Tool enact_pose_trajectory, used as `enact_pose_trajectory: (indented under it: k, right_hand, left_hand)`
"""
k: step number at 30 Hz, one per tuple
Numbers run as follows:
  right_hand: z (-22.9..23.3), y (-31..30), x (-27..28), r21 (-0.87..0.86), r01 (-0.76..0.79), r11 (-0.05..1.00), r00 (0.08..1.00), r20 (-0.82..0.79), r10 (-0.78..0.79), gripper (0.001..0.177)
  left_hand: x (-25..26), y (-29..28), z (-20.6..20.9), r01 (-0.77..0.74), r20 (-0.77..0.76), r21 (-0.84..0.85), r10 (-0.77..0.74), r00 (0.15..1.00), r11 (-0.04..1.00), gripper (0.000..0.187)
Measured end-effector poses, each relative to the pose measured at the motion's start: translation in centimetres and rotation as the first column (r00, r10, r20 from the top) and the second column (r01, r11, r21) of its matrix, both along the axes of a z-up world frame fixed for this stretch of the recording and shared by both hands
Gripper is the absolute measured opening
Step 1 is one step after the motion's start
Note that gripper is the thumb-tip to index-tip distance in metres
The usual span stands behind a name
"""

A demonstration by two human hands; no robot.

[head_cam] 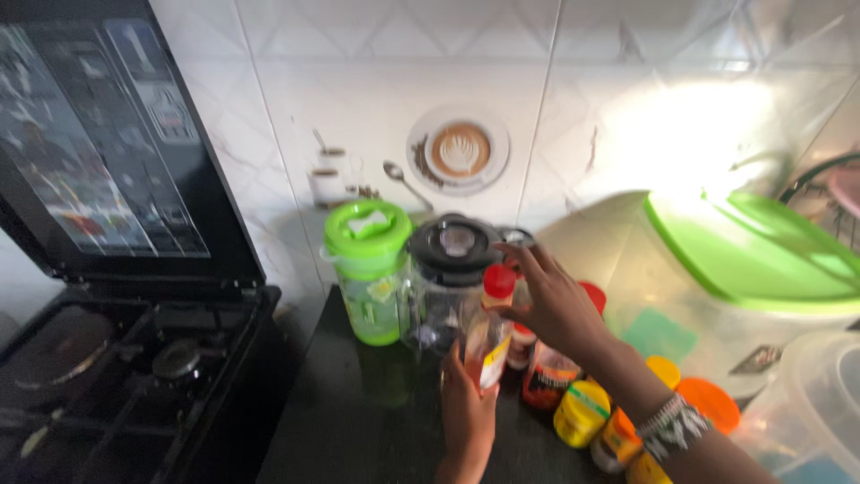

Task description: The person takes spice jars and plastic containers from an upper cabinet and the counter, unscrews and removes lids from many small jars, and arranges the jars and lids in rows on the kitchen counter. They also reposition a blender jug and a green pitcher between the cabinet and the counter.

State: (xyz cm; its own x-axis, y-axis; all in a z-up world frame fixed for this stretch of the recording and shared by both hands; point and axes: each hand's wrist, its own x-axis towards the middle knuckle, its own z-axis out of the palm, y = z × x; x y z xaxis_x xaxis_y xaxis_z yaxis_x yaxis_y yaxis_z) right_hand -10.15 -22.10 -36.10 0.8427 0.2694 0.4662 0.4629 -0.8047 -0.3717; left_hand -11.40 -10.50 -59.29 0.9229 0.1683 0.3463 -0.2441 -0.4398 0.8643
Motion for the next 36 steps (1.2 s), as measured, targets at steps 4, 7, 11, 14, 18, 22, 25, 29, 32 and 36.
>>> enact_pose_trajectory:
  k: [4,7,11,14,18,22,25,29,32,36]
  right_hand:
    - [3.7,0.3,-1.9,0.064,0.134,0.989,0.989,-0.078,-0.129,0.058]
    - [8.1,0.4,-3.9,0.041,-0.023,0.999,0.999,0.037,0.021,0.033]
    - [15.7,0.3,-7.3,-0.09,-0.256,0.962,0.93,0.247,0.271,0.025]
    - [22.1,0.6,-9.2,-0.245,-0.33,0.912,0.751,0.517,0.411,0.024]
    - [30.5,0.8,-10.9,-0.197,-0.169,0.966,0.518,0.816,0.257,0.02]
    - [38.4,1.9,-10.4,-0.05,0.191,0.98,0.721,0.685,-0.106,0.016]
    - [42.6,3.3,-8.8,-0.145,0.306,0.941,0.743,0.654,-0.14,0.019]
    - [45.1,5.1,-3.8,-0.328,0.375,0.867,0.809,0.572,-0.134,0.033]
    - [46.0,6.1,0.8,-0.432,0.287,0.855,0.777,0.627,0.056,0.046]
    - [47.1,8.3,7.4,-0.422,0.237,0.875,0.866,0.5,0.007,0.068]
  left_hand:
    - [0.2,1.2,2.4,-0.044,-0.057,0.424,0.075,0.996,0.904,0.107]
    - [1.5,3.0,10.7,0.581,-0.635,0.338,-0.275,0.721,0.74,0.054]
    - [-0.9,6.4,27.9,0.675,-0.202,0.349,-0.651,0.732,0.651,0.028]
    - [-4.2,8.6,41.0,0.526,0.249,0.411,-0.647,0.721,0.745,0.02]
    - [-6.5,10.8,51.8,0.341,0.238,0.211,-0.386,0.891,0.916,0.023]
    - [-4.4,11.6,57.1,0.082,0.546,0.142,-0.147,0.825,0.986,0.026]
    - [0.0,11.8,60.2,-0.142,0.64,0.181,-0.007,0.768,0.973,0.018]
    - [5.8,11.5,60.8,-0.269,0.387,0.463,0.08,0.918,0.845,0.06]
    - [7.8,11.5,59.9,-0.207,0.25,0.576,0.071,0.966,0.791,0.077]
    - [8.3,11.7,59.7,-0.156,0.191,0.522,0.064,0.979,0.839,0.073]
